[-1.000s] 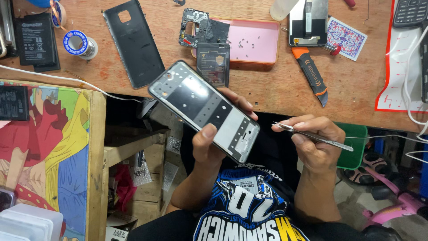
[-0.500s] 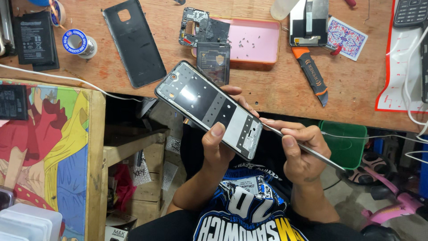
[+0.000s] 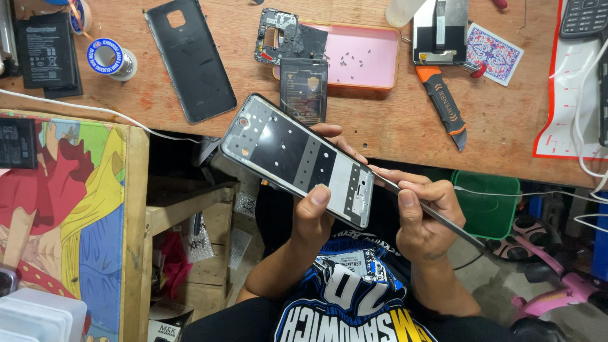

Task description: The person uses a metal spudger to pry and separate the screen assembly from the smartphone frame. They work along the edges and corners to release adhesive and lift the display, then rotate the device to continue prying different sides.

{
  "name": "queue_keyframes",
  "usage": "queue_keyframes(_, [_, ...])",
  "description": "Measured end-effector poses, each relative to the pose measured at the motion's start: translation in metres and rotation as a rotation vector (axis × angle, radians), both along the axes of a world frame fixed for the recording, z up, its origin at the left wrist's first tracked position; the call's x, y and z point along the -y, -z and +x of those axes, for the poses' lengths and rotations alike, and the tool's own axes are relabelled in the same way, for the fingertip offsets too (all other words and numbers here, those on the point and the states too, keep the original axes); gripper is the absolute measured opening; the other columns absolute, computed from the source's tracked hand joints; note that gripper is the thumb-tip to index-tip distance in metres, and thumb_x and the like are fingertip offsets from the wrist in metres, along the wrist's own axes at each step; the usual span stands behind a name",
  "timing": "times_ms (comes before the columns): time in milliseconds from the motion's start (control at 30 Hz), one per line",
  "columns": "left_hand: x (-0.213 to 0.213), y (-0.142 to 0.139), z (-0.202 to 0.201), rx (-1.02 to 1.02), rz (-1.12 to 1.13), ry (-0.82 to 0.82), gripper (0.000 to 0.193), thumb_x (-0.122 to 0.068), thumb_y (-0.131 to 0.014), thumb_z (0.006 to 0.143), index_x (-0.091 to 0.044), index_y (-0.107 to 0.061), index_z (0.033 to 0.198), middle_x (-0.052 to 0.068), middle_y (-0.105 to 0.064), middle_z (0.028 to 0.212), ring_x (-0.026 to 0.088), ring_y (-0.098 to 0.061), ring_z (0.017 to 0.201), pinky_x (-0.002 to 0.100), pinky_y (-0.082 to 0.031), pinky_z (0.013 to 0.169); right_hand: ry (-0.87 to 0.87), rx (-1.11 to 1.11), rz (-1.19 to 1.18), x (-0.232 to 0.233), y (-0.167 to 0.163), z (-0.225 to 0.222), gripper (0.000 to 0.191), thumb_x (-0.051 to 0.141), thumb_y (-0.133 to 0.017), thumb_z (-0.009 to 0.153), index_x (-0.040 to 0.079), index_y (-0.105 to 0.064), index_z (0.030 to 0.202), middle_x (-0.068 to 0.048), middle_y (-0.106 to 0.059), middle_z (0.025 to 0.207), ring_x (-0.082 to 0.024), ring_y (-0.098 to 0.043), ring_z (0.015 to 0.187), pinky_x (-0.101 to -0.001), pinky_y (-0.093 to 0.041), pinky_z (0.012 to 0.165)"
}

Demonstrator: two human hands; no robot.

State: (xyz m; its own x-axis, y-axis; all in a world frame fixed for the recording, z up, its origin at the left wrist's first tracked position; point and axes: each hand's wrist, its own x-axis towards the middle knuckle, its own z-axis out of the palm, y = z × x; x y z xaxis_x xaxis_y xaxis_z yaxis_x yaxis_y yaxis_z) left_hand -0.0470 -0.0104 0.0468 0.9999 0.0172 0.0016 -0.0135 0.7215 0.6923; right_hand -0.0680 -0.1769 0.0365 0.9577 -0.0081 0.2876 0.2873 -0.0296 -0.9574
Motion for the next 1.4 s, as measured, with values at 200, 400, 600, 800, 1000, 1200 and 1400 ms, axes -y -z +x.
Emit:
queue_keyframes(200, [0.004,0.002,-0.002,-0.015,-0.073,0.009,0.085,-0.047,-0.068,0.086,0.002,-0.034,0.147,0.017,-0.051,0.12,0.026,-0.058,0.119,0.041,-0.052,0.106,0.043,0.038,-0.067,-0.002,0.003,-0.001,0.008,0.005,-0.056,0.11,-0.001,-0.05,0.109,-0.032,-0.07,0.118,-0.028,-0.073,0.105,-0.0319,-0.06,0.093])
queue_keyframes(400, [0.014,0.008,-0.004,-0.032,-0.233,0.026,0.081,-0.05,-0.063,0.091,0.005,-0.038,0.144,0.019,-0.054,0.114,0.029,-0.061,0.111,0.041,-0.053,0.098,0.01,0.103,-0.049,-0.004,0.006,0.006,0.009,0.006,-0.063,0.109,-0.002,-0.058,0.108,-0.021,-0.069,0.106,-0.023,-0.071,0.103,-0.0314,-0.059,0.094])
queue_keyframes(600, [0.016,0.011,-0.01,-0.061,-0.144,0.047,0.08,-0.053,-0.061,0.092,0.004,-0.039,0.144,0.015,-0.053,0.114,0.022,-0.057,0.107,0.035,-0.051,0.092,0.047,0.077,-0.09,-0.012,-0.002,0.007,0.008,0.005,-0.064,0.108,-0.001,-0.06,0.108,-0.016,-0.068,0.105,-0.021,-0.069,0.099,-0.0289,-0.057,0.089])
queue_keyframes(800, [0.022,0.014,-0.016,-0.092,0.009,0.083,0.076,-0.051,-0.058,0.091,0.004,-0.042,0.141,0.011,-0.055,0.117,0.017,-0.055,0.11,0.029,-0.047,0.097,0.115,0.027,-0.215,-0.017,-0.004,0.016,0.008,0.003,-0.069,0.103,-0.003,-0.063,0.102,-0.014,-0.063,0.105,-0.012,-0.056,0.081,-0.021,-0.046,0.07])
queue_keyframes(1000, [0.02,0.02,-0.005,-0.07,-0.157,0.044,0.071,-0.048,-0.058,0.092,0.002,-0.041,0.14,0.014,-0.055,0.109,0.022,-0.059,0.102,0.037,-0.051,0.089,0.114,0.064,-0.269,-0.009,-0.006,0.009,0.006,0.001,-0.068,0.099,-0.002,-0.063,0.098,-0.012,-0.065,0.099,-0.011,-0.055,0.076,-0.0203,-0.043,0.06])
queue_keyframes(1200, [0.017,0.022,-0.003,-0.049,-0.127,-0.028,0.071,-0.049,-0.057,0.094,0.002,-0.042,0.14,0.014,-0.054,0.11,0.023,-0.059,0.105,0.037,-0.051,0.095,0.165,0.153,-0.405,0.002,-0.008,-0.006,0.009,0.0,-0.069,0.099,0.0,-0.061,0.096,-0.013,-0.066,0.094,-0.015,-0.06,0.075,-0.0225,-0.045,0.062])
queue_keyframes(1400, [0.031,0.023,-0.012,-0.023,-0.113,0.027,0.071,-0.051,-0.058,0.095,0.002,-0.042,0.14,0.013,-0.056,0.106,0.02,-0.056,0.098,0.033,-0.047,0.088,0.162,0.126,-0.323,-0.008,-0.001,0.001,0.008,-0.001,-0.068,0.101,-0.002,-0.06,0.098,-0.013,-0.067,0.098,-0.013,-0.06,0.076,-0.0218,-0.046,0.064])
